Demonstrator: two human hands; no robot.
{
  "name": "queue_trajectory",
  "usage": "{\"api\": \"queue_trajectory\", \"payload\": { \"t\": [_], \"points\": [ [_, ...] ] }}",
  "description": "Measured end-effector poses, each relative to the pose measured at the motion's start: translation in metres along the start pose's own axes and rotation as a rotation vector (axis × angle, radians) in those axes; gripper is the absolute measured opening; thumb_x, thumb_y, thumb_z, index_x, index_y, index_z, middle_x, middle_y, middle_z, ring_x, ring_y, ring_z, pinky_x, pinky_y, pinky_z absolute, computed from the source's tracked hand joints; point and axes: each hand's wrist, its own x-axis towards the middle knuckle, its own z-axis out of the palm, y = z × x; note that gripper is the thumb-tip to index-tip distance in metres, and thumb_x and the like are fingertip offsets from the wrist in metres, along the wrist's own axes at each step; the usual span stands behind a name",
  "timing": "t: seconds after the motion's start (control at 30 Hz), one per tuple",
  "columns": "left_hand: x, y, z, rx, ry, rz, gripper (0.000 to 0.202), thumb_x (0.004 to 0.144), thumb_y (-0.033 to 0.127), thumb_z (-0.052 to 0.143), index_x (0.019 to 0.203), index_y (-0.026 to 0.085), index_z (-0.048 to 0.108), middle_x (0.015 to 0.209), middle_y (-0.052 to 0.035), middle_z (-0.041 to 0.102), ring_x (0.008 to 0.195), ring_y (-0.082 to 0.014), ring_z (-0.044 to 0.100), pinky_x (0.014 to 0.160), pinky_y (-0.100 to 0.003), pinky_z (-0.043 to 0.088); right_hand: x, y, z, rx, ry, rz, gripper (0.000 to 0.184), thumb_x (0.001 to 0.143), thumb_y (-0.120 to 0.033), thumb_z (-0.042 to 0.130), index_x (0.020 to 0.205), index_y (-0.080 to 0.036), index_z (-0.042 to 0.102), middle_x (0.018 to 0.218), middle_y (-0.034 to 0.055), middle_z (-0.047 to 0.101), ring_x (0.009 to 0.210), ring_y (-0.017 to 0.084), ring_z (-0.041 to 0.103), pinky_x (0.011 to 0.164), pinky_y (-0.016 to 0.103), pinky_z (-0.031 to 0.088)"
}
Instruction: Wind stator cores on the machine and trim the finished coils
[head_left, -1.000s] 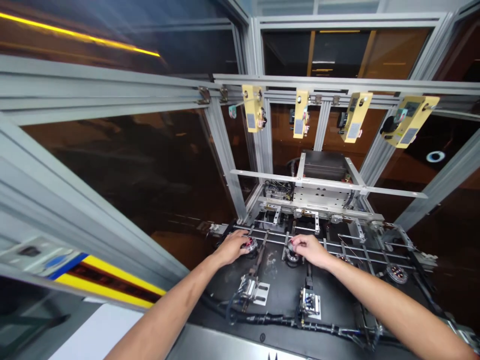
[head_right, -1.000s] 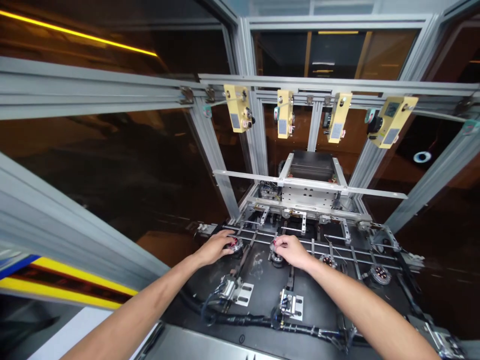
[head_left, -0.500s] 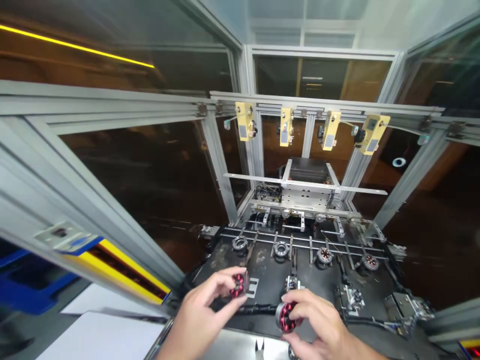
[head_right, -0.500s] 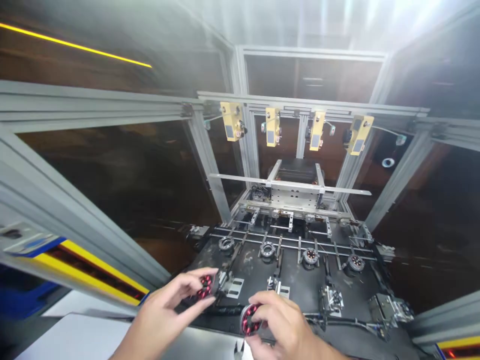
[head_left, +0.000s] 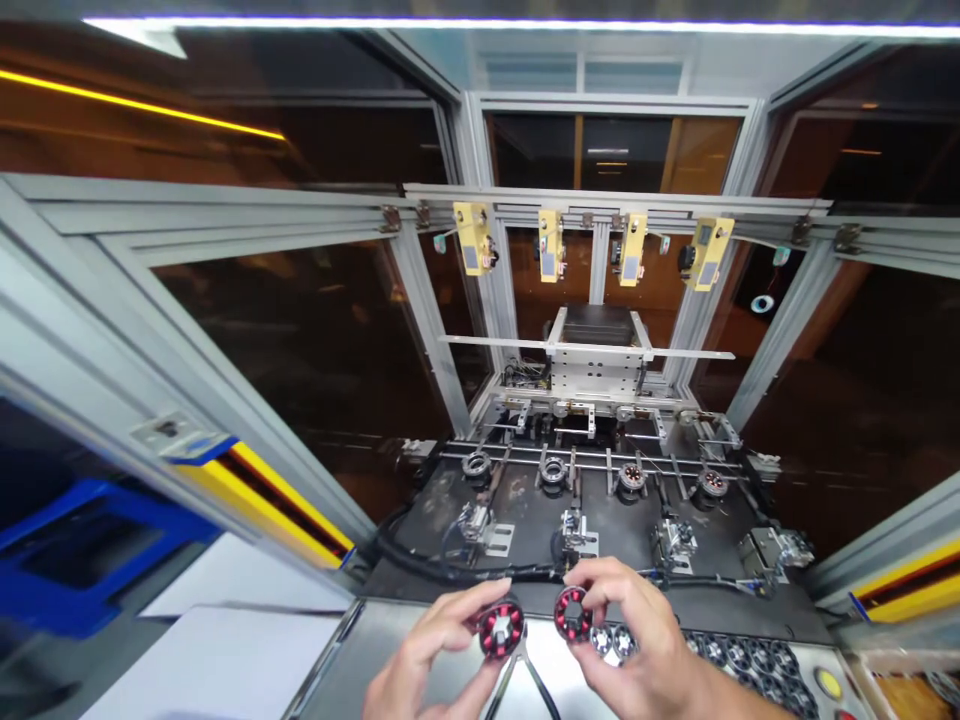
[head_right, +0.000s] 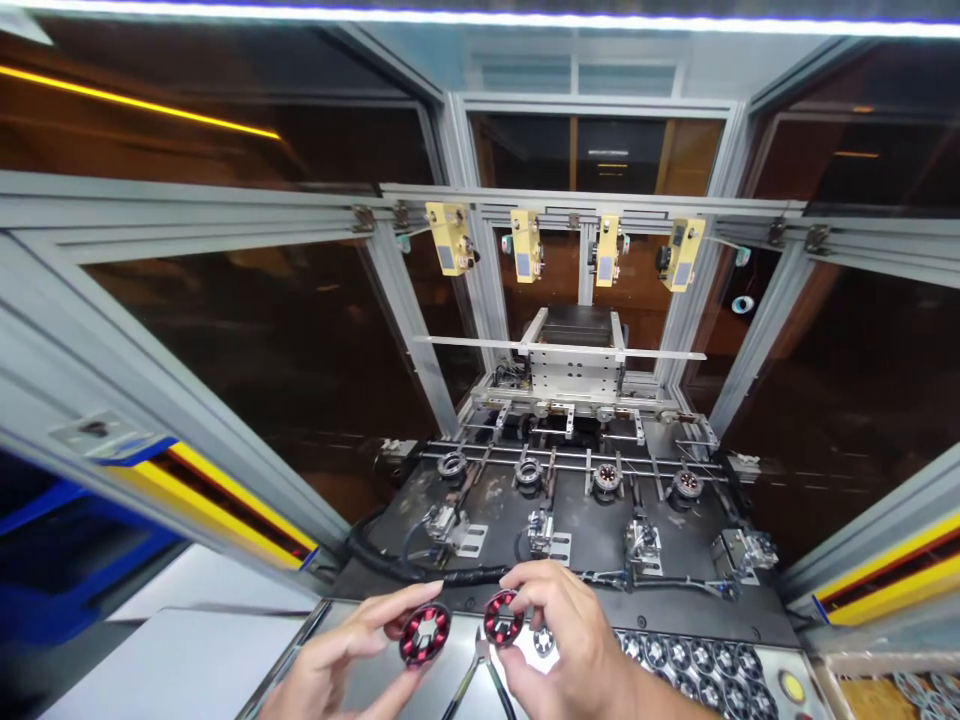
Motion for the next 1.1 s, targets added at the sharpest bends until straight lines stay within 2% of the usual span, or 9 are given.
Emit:
{"api": "queue_trajectory", "payload": {
  "t": [0.23, 0.47, 0.57, 0.67, 0.73, 0.8, 0.97, 1.03, 1.1],
  "points": [
    [-0.001, 0.008, 0.002, 0.044, 0.039, 0.041, 0.032, 0.084, 0.004, 0.061, 0.103, 0.025, 0.047, 0.106, -0.0089, 0.079, 0.099, -0.0177, 0.076, 0.082, -0.027, 0.063, -0.007, -0.006, -0.003, -0.063, 0.006, -0.022, 0.032, 0.080, -0.008, 0.060, 0.105, -0.023, 0.048, 0.105, 0.0085, 0.070, 0.092, 0.018, 0.070, 0.078, 0.026, 0.058],
    [-0.003, 0.012, -0.001, 0.064, 0.072, 0.007, 0.033, 0.083, 0.003, 0.061, 0.101, 0.027, 0.047, 0.106, -0.0045, 0.079, 0.098, -0.0174, 0.076, 0.084, -0.029, 0.063, -0.011, -0.007, -0.003, -0.072, 0.007, 0.000, 0.031, 0.079, -0.007, 0.060, 0.102, -0.024, 0.048, 0.104, 0.0083, 0.070, 0.087, 0.018, 0.071, 0.067, 0.023, 0.056],
    [-0.021, -0.003, 0.001, 0.075, 0.112, -0.100, 0.031, 0.083, 0.010, 0.066, 0.102, 0.028, 0.049, 0.106, -0.0043, 0.079, 0.096, -0.0191, 0.076, 0.081, -0.031, 0.063, -0.023, 0.003, 0.009, -0.085, -0.015, 0.043, 0.032, 0.078, -0.007, 0.062, 0.102, -0.024, 0.050, 0.104, 0.0078, 0.069, 0.080, 0.017, 0.069, 0.064, 0.023, 0.054],
    [-0.064, -0.041, 0.005, 0.162, 0.152, -0.429, 0.034, 0.078, 0.025, 0.075, 0.105, 0.025, 0.055, 0.105, -0.0069, 0.077, 0.094, -0.0230, 0.075, 0.082, -0.036, 0.062, -0.050, 0.025, 0.047, -0.054, -0.083, 0.115, 0.034, 0.076, -0.008, 0.061, 0.104, -0.024, 0.050, 0.100, 0.0060, 0.067, 0.074, 0.016, 0.065, 0.062, 0.024, 0.053],
    [-0.101, -0.073, 0.006, 0.199, 0.149, -0.700, 0.038, 0.074, 0.034, 0.076, 0.106, 0.023, 0.058, 0.105, -0.0072, 0.076, 0.096, -0.0259, 0.074, 0.086, -0.042, 0.061, -0.071, 0.043, 0.086, -0.020, -0.188, 0.181, 0.033, 0.074, -0.008, 0.058, 0.102, -0.024, 0.049, 0.094, 0.0041, 0.065, 0.076, 0.017, 0.064, 0.064, 0.026, 0.053],
    [-0.135, -0.103, 0.006, 0.210, 0.171, -0.848, 0.038, 0.071, 0.035, 0.074, 0.104, 0.022, 0.059, 0.098, -0.0075, 0.076, 0.095, -0.0290, 0.075, 0.086, -0.045, 0.061, -0.087, 0.061, 0.131, -0.021, -0.332, 0.202, 0.030, 0.072, -0.009, 0.056, 0.098, -0.024, 0.049, 0.089, 0.0025, 0.063, 0.077, 0.019, 0.063, 0.068, 0.029, 0.054],
    [-0.171, -0.151, 0.005, 0.258, 0.185, -0.939, 0.044, 0.067, 0.036, 0.070, 0.107, 0.021, 0.060, 0.100, -0.0104, 0.076, 0.101, -0.0330, 0.073, 0.094, -0.051, 0.057, -0.089, 0.093, 0.224, -0.039, -0.476, 0.164, 0.030, 0.070, -0.011, 0.061, 0.097, -0.024, 0.053, 0.094, 0.0057, 0.064, 0.087, 0.026, 0.063, 0.079, 0.040, 0.055],
    [-0.173, -0.160, 0.006, 0.275, 0.181, -0.950, 0.044, 0.068, 0.037, 0.068, 0.108, 0.020, 0.061, 0.102, -0.0111, 0.075, 0.104, -0.0336, 0.072, 0.098, -0.052, 0.054, -0.085, 0.097, 0.243, -0.065, -0.502, 0.166, 0.031, 0.071, -0.009, 0.062, 0.099, -0.022, 0.054, 0.097, 0.0080, 0.065, 0.091, 0.028, 0.062, 0.083, 0.044, 0.055],
    [-0.178, -0.161, 0.006, 0.289, 0.164, -0.951, 0.046, 0.068, 0.038, 0.066, 0.110, 0.021, 0.060, 0.106, -0.0113, 0.075, 0.107, -0.0339, 0.071, 0.101, -0.052, 0.054, -0.083, 0.095, 0.243, -0.094, -0.511, 0.178, 0.036, 0.071, -0.008, 0.064, 0.104, -0.020, 0.056, 0.103, 0.0115, 0.065, 0.096, 0.031, 0.062, 0.086, 0.049, 0.055]
  ]
}}
